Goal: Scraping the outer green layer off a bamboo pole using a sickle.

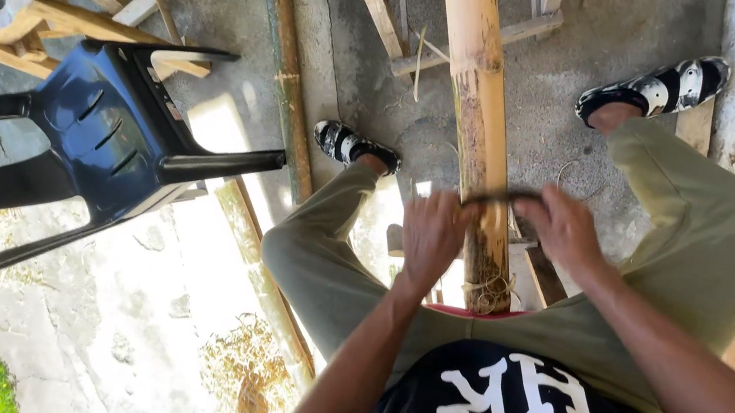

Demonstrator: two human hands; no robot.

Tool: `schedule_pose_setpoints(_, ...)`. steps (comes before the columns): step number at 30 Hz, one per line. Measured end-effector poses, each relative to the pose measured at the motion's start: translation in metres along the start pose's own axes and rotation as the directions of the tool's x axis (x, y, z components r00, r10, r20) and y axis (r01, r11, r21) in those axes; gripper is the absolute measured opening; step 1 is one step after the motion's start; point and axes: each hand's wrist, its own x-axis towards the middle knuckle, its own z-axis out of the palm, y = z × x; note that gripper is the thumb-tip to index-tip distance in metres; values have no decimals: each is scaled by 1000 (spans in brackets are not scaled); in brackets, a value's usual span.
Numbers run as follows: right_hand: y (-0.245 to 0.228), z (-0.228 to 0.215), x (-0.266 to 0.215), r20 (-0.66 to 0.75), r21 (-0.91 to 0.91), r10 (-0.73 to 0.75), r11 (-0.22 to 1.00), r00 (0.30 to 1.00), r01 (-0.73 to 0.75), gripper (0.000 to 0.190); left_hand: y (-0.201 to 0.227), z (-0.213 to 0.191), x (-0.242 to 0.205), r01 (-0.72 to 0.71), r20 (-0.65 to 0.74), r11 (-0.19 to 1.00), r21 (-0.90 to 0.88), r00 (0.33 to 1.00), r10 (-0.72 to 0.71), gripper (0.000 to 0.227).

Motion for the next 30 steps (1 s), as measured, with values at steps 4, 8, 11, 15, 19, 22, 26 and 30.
schedule_pose_setpoints(4, 25, 0, -50, 270, -38, 170, 985, 948, -166, 30, 3, -9, -67, -23, 63, 994, -109, 998, 30, 30)
schedule_pose_setpoints(8, -3, -21, -1, 587, -361, 519, 855, 622, -373, 35, -20, 0, -40, 103, 237, 944, -315, 971, -27, 32)
schedule_pose_setpoints(11, -64, -46, 70, 382, -178, 437, 900, 814, -399, 32, -42, 14, 31, 154, 88, 918, -364, 987, -131, 37)
schedule_pose_setpoints(15, -91, -58, 177, 37, -303, 78, 951, 996, -63, 31, -70, 26, 147, 255, 18, 905, -341, 964, -265, 41)
schedule_pose_setpoints(19, -72, -61, 249, -57, -374, -130, 922, 990, 100, 36, -89, 41, 219, 311, -19, 907, -284, 944, -329, 41)
schedule_pose_setpoints(22, -81, -65, 254, -38, -361, -1, 932, 999, -12, 42, -81, 31, 223, 204, -291, 971, -125, 928, -232, 45)
schedule_pose_setpoints(26, -91, -64, 219, -32, -229, 80, 970, 996, -85, 40, -60, 15, 195, 352, -6, 916, -192, 933, -360, 39)
schedule_pose_setpoints(30, -50, -47, 204, -144, -324, -234, 929, 961, 178, 40, -56, 12, 186, 277, -129, 959, -55, 951, -282, 41)
